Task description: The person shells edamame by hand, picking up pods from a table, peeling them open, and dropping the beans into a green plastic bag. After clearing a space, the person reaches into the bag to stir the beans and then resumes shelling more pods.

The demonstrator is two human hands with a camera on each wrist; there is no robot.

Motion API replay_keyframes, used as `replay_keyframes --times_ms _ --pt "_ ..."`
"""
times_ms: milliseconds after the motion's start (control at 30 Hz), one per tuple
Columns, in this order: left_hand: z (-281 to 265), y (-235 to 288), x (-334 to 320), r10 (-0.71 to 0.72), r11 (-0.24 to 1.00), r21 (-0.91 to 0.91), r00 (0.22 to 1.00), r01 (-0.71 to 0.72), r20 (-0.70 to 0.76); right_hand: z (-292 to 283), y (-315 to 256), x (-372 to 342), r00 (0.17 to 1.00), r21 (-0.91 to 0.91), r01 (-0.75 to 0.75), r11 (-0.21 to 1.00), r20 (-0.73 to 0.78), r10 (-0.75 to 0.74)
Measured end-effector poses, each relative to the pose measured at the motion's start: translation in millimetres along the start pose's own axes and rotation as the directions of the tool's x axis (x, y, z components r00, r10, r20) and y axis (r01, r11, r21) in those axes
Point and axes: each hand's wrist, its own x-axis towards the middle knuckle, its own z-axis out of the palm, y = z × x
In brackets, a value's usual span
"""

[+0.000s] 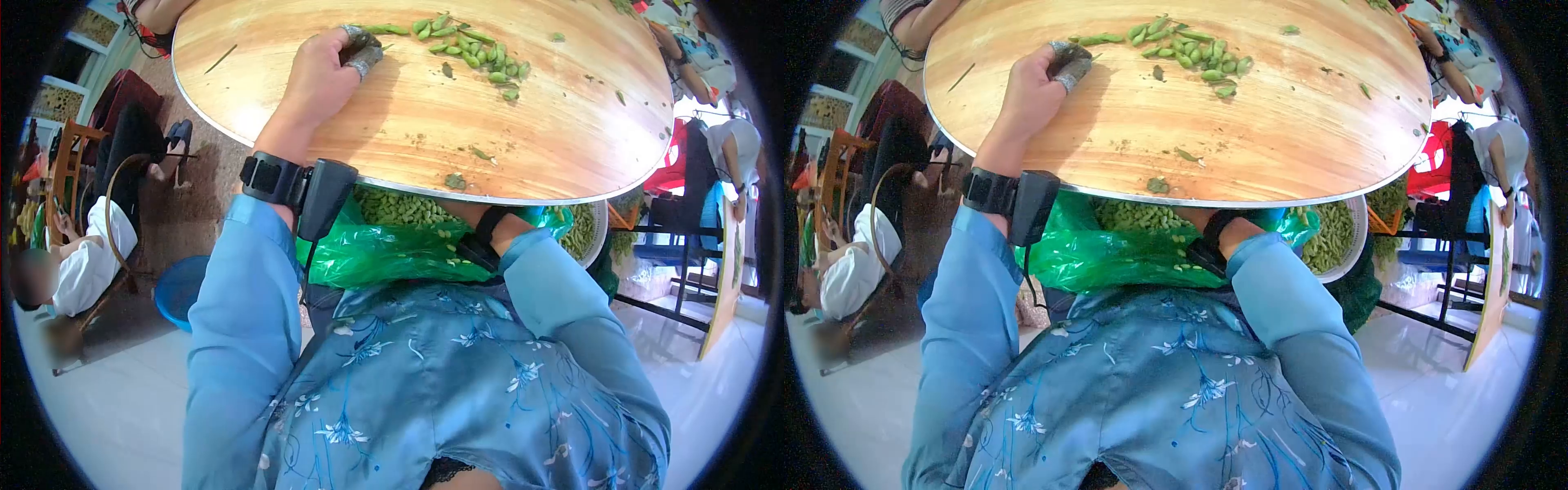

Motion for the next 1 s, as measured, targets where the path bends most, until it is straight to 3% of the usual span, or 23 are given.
replay_keyframes --times_ms 200,400,1000 --pt "2 -3 1 -0.003 1.000 0.028 1.000 0.004 -0.015 -3 2 0 0.999 -0.523 -0.034 0.852 -0.022 0.027" --pt "2 -3 1 -0.001 0.998 0.056 1.000 0.002 -0.020 -8 10 -9 0.998 -0.888 -0.064 0.455 -0.050 0.041" --pt "1 -11 4 0.039 0.999 -0.001 0.999 -0.039 0.012 -27 10 -27 0.981 -0.611 -0.049 0.790 -0.180 -0.079"
